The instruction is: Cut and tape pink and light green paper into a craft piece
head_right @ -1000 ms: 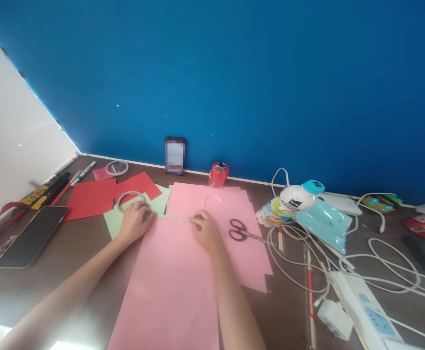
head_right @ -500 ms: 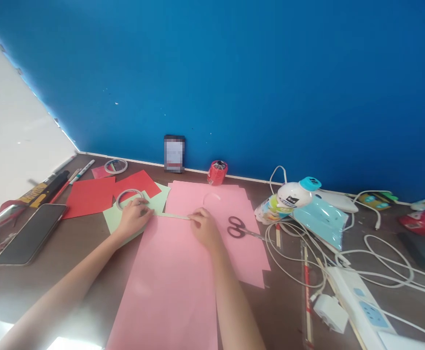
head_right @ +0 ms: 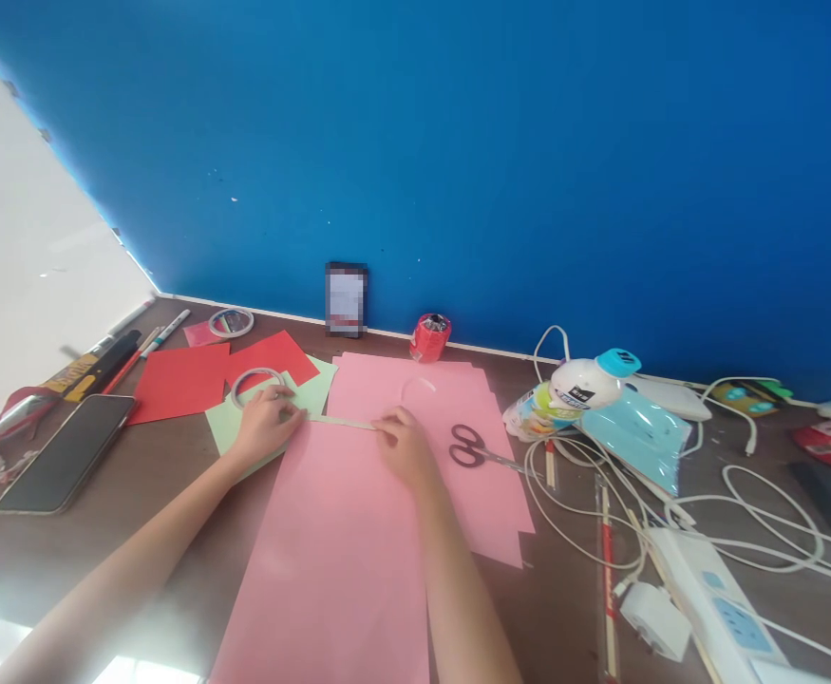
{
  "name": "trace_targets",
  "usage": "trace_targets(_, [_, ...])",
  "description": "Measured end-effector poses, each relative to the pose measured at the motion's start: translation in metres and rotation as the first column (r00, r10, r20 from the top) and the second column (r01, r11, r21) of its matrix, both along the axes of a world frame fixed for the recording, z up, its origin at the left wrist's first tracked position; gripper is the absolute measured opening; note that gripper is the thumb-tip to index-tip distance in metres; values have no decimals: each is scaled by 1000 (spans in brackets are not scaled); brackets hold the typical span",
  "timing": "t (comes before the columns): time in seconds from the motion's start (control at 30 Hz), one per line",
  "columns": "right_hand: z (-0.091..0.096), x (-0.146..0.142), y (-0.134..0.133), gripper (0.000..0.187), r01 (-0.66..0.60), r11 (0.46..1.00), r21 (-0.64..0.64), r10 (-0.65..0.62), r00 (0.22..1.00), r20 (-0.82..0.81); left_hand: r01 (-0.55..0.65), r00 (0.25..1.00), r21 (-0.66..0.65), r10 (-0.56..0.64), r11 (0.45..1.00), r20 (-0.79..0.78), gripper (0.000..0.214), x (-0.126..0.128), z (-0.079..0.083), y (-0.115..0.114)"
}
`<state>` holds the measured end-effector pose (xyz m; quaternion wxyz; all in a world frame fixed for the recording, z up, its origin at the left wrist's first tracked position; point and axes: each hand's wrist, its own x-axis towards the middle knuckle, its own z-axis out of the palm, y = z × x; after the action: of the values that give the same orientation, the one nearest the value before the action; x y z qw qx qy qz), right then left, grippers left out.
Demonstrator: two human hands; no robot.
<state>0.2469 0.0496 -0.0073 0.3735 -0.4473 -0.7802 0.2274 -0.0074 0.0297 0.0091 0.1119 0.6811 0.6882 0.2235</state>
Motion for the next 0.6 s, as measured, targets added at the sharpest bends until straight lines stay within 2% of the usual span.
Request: trace_targets(0.6, [3,-1,-1,30,15,1000,-11,-15,1000,18,19,1000,-58,-18,998,15,29,-3,4,3])
